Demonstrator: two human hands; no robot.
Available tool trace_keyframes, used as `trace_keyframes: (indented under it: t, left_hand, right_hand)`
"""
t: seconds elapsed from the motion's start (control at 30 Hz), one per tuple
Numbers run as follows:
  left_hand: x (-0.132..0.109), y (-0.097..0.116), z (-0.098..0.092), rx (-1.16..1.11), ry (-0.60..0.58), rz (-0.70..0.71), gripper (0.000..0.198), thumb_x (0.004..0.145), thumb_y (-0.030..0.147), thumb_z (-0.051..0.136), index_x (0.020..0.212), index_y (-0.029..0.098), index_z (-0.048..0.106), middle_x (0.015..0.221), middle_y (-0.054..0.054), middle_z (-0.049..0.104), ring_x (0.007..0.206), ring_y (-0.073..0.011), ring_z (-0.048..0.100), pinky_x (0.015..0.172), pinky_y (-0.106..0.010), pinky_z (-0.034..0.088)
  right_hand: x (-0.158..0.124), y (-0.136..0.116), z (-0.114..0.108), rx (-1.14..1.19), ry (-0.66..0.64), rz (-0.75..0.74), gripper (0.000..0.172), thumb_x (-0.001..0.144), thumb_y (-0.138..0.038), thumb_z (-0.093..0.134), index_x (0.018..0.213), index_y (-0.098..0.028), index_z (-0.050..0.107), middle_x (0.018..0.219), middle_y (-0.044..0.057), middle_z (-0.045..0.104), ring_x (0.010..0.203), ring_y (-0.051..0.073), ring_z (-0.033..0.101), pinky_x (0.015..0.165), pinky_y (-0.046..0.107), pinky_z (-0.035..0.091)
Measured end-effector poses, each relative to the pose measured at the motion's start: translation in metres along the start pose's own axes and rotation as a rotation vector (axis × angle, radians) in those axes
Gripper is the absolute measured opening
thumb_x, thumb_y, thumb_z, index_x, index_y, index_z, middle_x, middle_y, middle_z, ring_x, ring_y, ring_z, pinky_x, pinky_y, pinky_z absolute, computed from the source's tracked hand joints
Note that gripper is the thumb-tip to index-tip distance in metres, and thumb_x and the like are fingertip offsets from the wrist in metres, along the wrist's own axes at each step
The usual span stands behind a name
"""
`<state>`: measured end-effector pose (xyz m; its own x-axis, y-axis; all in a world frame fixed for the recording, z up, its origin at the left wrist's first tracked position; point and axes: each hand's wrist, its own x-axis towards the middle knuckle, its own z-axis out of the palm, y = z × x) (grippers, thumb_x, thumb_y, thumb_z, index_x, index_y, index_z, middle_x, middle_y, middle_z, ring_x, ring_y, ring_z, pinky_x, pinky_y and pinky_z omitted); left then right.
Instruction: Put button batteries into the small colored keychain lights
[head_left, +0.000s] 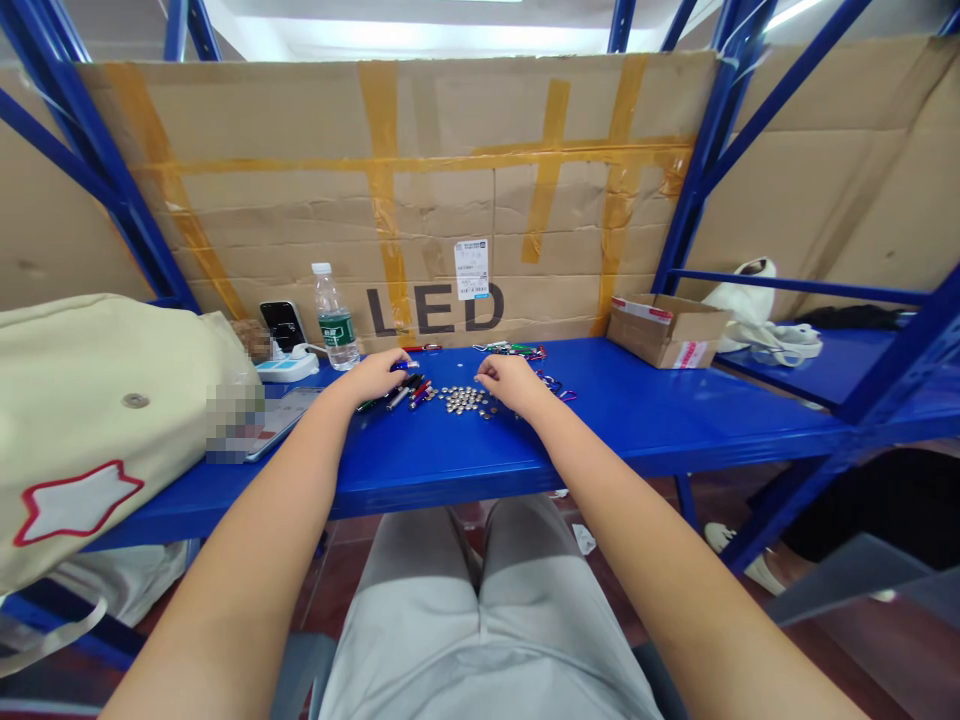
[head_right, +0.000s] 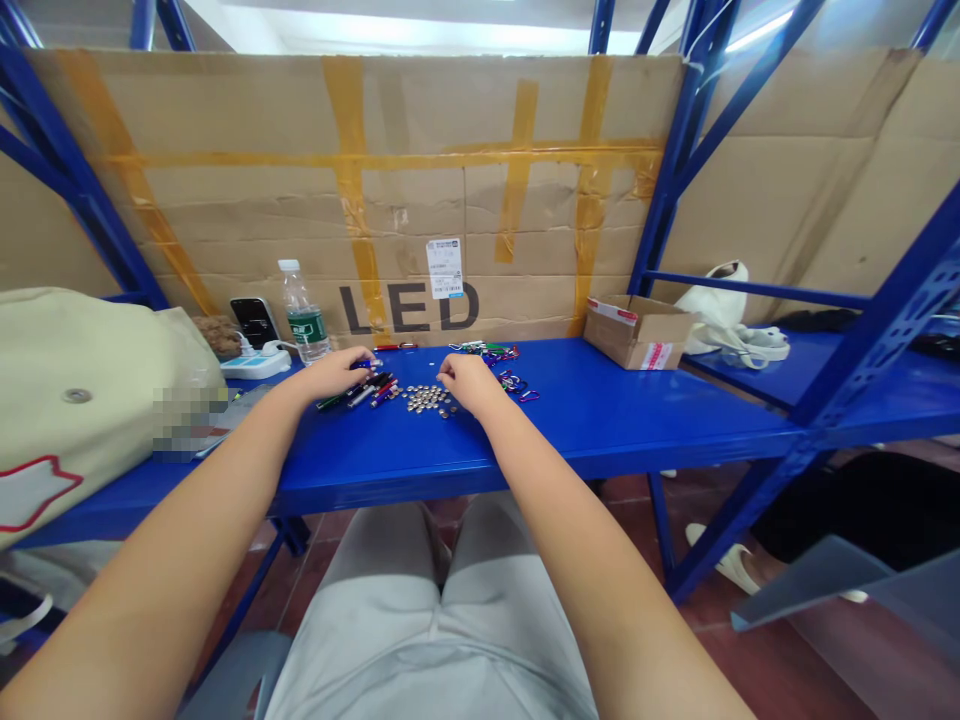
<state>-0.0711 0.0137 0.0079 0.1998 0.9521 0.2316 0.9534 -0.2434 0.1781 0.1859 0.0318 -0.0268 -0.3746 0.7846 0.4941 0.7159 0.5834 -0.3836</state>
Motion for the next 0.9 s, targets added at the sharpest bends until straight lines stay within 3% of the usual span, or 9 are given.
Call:
trace_keyframes:
  t: [0.2,0.43,0.7,0.9]
  left_hand:
    - [0.009,-0.028,0.005,0.246,0.028,-0.144,0.038,0.085,0.034,0.045,0.113,0.016,0.063,0.117,-0.01,0.065,0.107,-0.0261,0.059,0.087,-0.029,0.045]
    - [0.011,-0.038,0.011,0.258,-0.059,-0.229,0.035,0.081,0.034,0.051,0.109,0.019,0.067,0.113,-0.009,0.068,0.102,-0.0231,0.062,0.086,-0.026,0.046]
    - [0.014,-0.038,0.012,0.291,-0.042,-0.214,0.036,0.081,0.037,0.049,0.105,0.02,0.069,0.112,-0.008,0.068,0.102,-0.0236,0.062,0.084,-0.026,0.047]
    - [0.015,-0.04,0.013,0.321,-0.016,-0.225,0.035,0.082,0.035,0.047,0.103,0.02,0.07,0.112,-0.008,0.068,0.103,-0.0242,0.062,0.085,-0.026,0.046]
  right_hand:
    - [0.0,0.0,-0.001,-0.012,-0.009,-0.042,0.018,0.079,-0.01,0.054,0.087,-0.015,0.068,0.087,0.005,0.07,0.082,0.014,0.062,0.076,0.022,0.045]
    - [-0.002,0.001,-0.002,-0.153,-0.06,-0.095,0.017,0.08,-0.014,0.054,0.088,-0.016,0.069,0.096,0.007,0.065,0.089,0.015,0.06,0.086,0.023,0.042]
    - [-0.008,0.008,-0.022,-0.268,-0.022,0.105,0.018,0.079,-0.018,0.056,0.088,-0.018,0.071,0.105,0.011,0.061,0.1,0.019,0.057,0.092,0.028,0.041]
    - [-0.013,0.016,-0.028,-0.262,-0.101,0.154,0.017,0.074,-0.019,0.06,0.084,-0.02,0.073,0.105,0.009,0.062,0.097,0.02,0.058,0.088,0.029,0.043]
